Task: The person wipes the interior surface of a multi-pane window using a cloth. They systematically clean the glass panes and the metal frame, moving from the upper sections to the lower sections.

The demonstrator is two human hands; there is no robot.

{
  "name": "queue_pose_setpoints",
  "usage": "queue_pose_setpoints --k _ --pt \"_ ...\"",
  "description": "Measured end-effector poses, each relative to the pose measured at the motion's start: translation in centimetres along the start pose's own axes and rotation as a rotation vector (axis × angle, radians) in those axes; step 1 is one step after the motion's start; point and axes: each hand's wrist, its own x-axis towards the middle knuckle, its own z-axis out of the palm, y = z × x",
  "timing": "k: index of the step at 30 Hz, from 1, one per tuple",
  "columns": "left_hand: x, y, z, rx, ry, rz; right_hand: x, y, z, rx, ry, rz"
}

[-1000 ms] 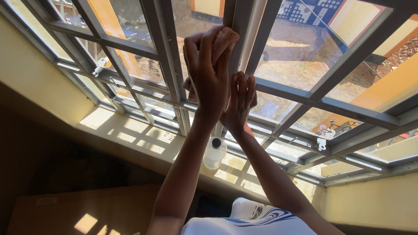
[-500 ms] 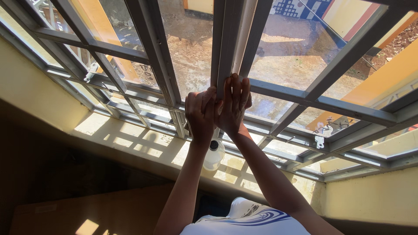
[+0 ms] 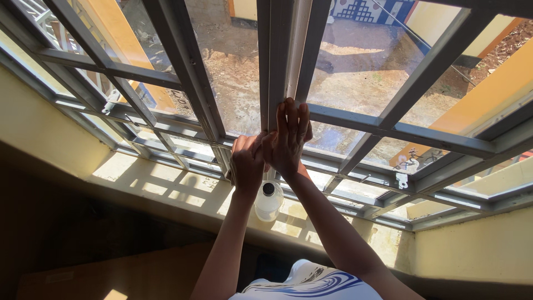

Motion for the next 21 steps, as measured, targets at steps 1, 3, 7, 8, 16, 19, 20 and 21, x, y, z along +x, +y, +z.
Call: queue_pose_setpoints --k 1,3,7,8,16,19,20,21 --pt "-0.1 0.0 0.0 0.033 -0.018 -0.012 -0.1 0.0 0.1 -0.001 0.006 0.000" --pt "-0.3 0.0 0.0 0.067 -0.047 -0.042 -0.2 0.3 0.3 0.025 -0.002 0.001" --pt "-0.3 0.4 -0.3 0.070 -0.099 -0.113 -0.5 0.8 0.6 0.048 -0.011 -0.004" --pt "-0.2 0.5 -0.3 0.069 -0.114 -0.130 -0.6 0.9 0.6 0.046 -0.015 -0.006" --pt "0.8 0.6 -0.8 0.092 -0.167 -0.222 -0.3 0.8 0.1 0.043 -0.032 -0.010" --pt "1.4 0.5 -1.4 0.138 -0.161 -0.297 -0.1 0.7 -0.2 0.030 -0.027 -0.024" --pt "1.6 0.6 -1.6 0.172 -0.151 -0.309 -0.1 0.7 -0.3 0.026 -0.031 -0.023" --pt "1.9 0.8 -2.0 0.148 -0.110 -0.299 0.0 0.7 -0.3 0.024 -0.033 -0.022"
